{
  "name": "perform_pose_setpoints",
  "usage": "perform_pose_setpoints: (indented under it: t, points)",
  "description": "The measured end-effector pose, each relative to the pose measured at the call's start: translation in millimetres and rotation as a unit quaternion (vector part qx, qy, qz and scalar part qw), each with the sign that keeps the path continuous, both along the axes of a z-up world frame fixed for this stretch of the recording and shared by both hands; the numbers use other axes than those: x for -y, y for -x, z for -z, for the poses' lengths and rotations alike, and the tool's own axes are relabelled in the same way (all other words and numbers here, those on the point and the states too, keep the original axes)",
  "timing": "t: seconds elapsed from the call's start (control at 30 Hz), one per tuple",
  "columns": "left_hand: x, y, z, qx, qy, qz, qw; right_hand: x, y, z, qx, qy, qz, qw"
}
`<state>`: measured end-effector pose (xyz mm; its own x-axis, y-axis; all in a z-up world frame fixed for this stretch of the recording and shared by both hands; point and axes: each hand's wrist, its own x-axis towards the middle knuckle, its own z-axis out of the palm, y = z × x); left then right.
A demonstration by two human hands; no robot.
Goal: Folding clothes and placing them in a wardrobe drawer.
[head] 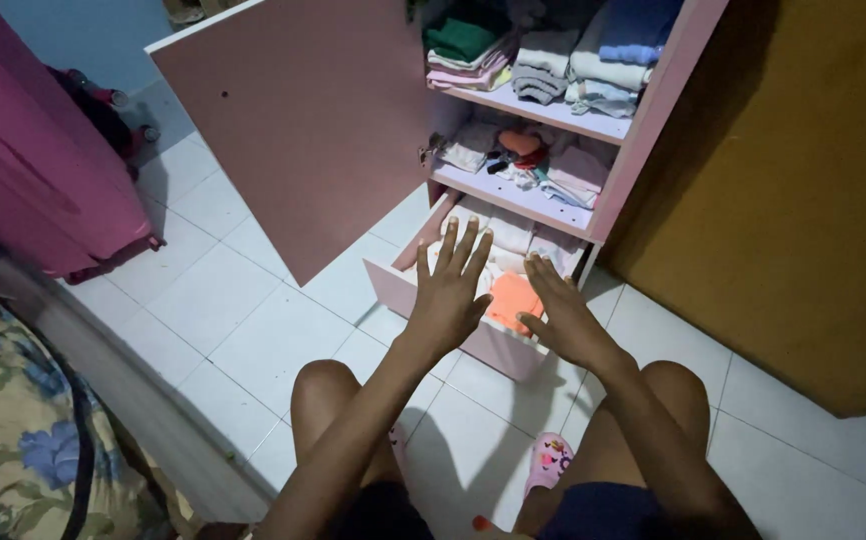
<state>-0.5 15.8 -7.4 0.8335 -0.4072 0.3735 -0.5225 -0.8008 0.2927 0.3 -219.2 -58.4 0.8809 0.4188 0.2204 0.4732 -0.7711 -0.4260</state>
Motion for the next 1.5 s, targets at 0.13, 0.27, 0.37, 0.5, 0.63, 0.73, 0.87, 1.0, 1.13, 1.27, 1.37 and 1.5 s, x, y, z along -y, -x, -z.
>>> perform_pose_setpoints:
  t: [0.13, 0.27, 0.37, 0.5, 0.63, 0.73, 0.87, 1.0, 1.13, 1.27, 1.37, 1.5]
  points:
    - [4, -5, 18, 0.114, 0.043, 0.041, 0.992, 4, 5, -8, -0.045, 0.006, 0.036, 0.998]
    - [9, 1, 14, 0.038, 0.011, 0.017, 0.999, 19, 5, 4, -0.05, 0.0, 0.037, 0.998]
    - [15, 10, 7, 0.042, 0.011, 0.022, 0.999, 28, 11, 7, -0.052, -0.006, 0.043, 0.998]
    - [16, 0, 32, 0.098, 0.05, 0.066, 0.992, 45, 15, 18, -0.033, -0.011, 0.04, 0.999]
    - [25, 17, 2, 0.001, -0.007, 0.015, 1.0, 59, 14, 22, -0.01, -0.018, 0.032, 0.999]
    - [28, 14, 4, 0.052, 0.018, 0.04, 0.998, 63, 16, 23, 0.015, -0.004, 0.037, 0.999]
    - [33, 13, 1, 0.035, -0.009, 0.007, 0.999, 67, 19, 13, 0.017, -0.033, 0.024, 0.999]
    - [36, 15, -14, 0.035, -0.021, -0.01, 0.999, 67, 17, 12, 0.019, -0.03, 0.013, 0.999]
    - [34, 3, 2, 0.065, -0.018, 0.012, 0.998, 67, 13, 21, 0.021, -0.035, 0.023, 0.999]
    - [33, -4, 4, 0.053, 0.003, 0.018, 0.998, 68, 9, 32, 0.014, -0.026, 0.034, 0.999]
    - [32, -6, 5, 0.059, 0.014, 0.024, 0.998, 64, 9, 30, -0.006, -0.011, 0.042, 0.999]
    - [27, -15, 23, 0.067, 0.025, 0.032, 0.997, 56, 4, 21, -0.024, -0.009, 0.051, 0.998]
